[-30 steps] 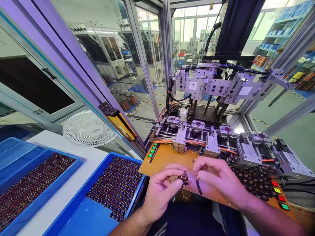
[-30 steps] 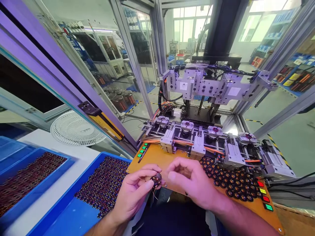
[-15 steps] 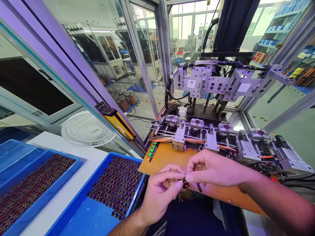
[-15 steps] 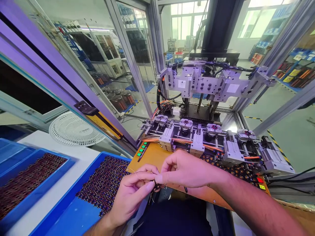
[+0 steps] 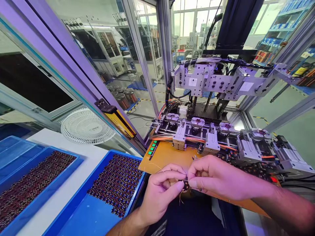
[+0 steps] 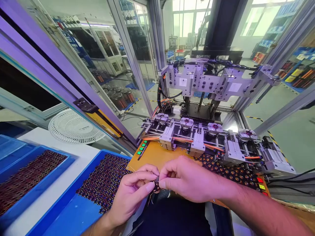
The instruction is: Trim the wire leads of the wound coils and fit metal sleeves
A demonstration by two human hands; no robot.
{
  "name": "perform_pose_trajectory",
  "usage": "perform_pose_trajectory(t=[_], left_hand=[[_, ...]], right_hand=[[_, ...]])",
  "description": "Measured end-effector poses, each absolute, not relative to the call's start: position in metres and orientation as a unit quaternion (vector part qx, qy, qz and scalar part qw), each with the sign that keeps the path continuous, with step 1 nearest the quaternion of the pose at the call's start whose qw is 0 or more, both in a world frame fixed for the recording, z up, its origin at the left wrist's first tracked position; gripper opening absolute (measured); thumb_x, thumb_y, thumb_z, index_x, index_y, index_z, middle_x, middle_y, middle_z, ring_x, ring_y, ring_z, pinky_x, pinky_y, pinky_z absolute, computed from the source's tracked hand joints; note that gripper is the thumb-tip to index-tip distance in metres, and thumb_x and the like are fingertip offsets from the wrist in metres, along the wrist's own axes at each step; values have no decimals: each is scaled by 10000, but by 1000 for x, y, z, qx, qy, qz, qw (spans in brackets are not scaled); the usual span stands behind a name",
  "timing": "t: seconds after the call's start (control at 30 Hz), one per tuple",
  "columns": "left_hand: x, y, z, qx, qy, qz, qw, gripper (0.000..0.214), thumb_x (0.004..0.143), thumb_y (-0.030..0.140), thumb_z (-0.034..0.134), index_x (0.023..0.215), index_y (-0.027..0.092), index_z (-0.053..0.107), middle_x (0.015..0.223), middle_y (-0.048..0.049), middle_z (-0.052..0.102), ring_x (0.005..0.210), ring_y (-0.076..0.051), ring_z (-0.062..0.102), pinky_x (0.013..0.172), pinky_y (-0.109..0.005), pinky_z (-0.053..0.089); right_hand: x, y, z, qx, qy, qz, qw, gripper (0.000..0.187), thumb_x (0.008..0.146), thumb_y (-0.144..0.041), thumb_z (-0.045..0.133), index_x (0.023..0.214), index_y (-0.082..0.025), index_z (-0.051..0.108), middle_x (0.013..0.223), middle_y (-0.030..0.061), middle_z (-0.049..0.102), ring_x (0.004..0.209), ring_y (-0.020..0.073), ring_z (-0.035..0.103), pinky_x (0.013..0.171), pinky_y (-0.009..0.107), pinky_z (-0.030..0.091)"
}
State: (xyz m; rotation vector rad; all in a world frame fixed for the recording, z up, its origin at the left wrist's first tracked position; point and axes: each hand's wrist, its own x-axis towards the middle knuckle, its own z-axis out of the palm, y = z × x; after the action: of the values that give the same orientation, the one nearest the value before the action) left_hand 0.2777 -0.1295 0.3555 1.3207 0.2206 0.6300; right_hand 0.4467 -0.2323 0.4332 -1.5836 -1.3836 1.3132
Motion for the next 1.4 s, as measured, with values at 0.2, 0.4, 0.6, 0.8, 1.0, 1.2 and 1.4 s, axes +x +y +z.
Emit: perform_pose_trajectory(t=[0.2, 0.4, 0.6, 0.8, 1.0, 1.2, 1.4], left_hand=[[278, -130, 353, 563, 106, 265, 775, 117, 816, 191, 724, 891, 244, 795, 927, -64, 657, 872, -186, 628, 727, -272, 529], [280, -131, 353, 518, 99, 235, 817, 119, 822, 211, 712, 903, 234, 796, 933, -59, 611, 731, -135, 589, 604, -232, 527], [285, -132, 358, 484, 69, 214, 846, 289, 661, 95, 817, 916, 222, 772, 965, -32, 587, 749, -99, 598, 647, -187, 512], [286, -132, 363, 557, 81, 253, 787, 267, 699, 58, 763, 915, 216, 764, 932, -38, 606, 795, -126, 623, 707, -215, 541], [285, -131, 366, 586, 97, 269, 758, 274, 715, 63, 744, 940, 218, 756, 990, -63, 590, 731, -133, 627, 648, -255, 568], [286, -130, 366, 613, 76, 314, 721, 321, 696, 23, 721, 939, 226, 769, 917, -54, 634, 818, -150, 626, 691, -207, 532], [283, -131, 364, 593, 76, 297, 745, 334, 715, 40, 719, 972, 248, 764, 969, -63, 617, 807, -163, 627, 637, -229, 553]], right_hand=[[443, -240, 433, -602, -596, 424, 319, 216, 945, -259, 500, 777, -167, 600, 717, -9, 561, 668, 116, 481, 630, 217, 386], [440, -248, 424, -616, -601, 373, 346, 201, 953, -247, 514, 794, -182, 618, 776, 1, 636, 727, 128, 545, 690, 223, 406], [437, -252, 421, -635, -597, 342, 352, 208, 948, -252, 527, 765, -177, 593, 729, -14, 597, 687, 116, 513, 650, 218, 385], [438, -259, 418, -652, -597, 307, 351, 133, 955, -237, 538, 850, -203, 613, 789, -9, 614, 713, 123, 550, 667, 233, 426], [435, -266, 409, -603, -689, 31, 402, 211, 856, -187, 660, 1053, -185, 583, 1223, 147, 554, 1186, 271, 521, 973, 399, 471], [430, -257, 397, -564, -725, -65, 391, 172, 864, -11, 574, 977, -133, 619, 1236, 155, 531, 1215, 255, 487, 1037, 435, 437], [429, -254, 397, -552, -734, -48, 392, 171, 872, 25, 530, 966, -107, 585, 1151, 147, 530, 1177, 236, 492, 995, 389, 464]])
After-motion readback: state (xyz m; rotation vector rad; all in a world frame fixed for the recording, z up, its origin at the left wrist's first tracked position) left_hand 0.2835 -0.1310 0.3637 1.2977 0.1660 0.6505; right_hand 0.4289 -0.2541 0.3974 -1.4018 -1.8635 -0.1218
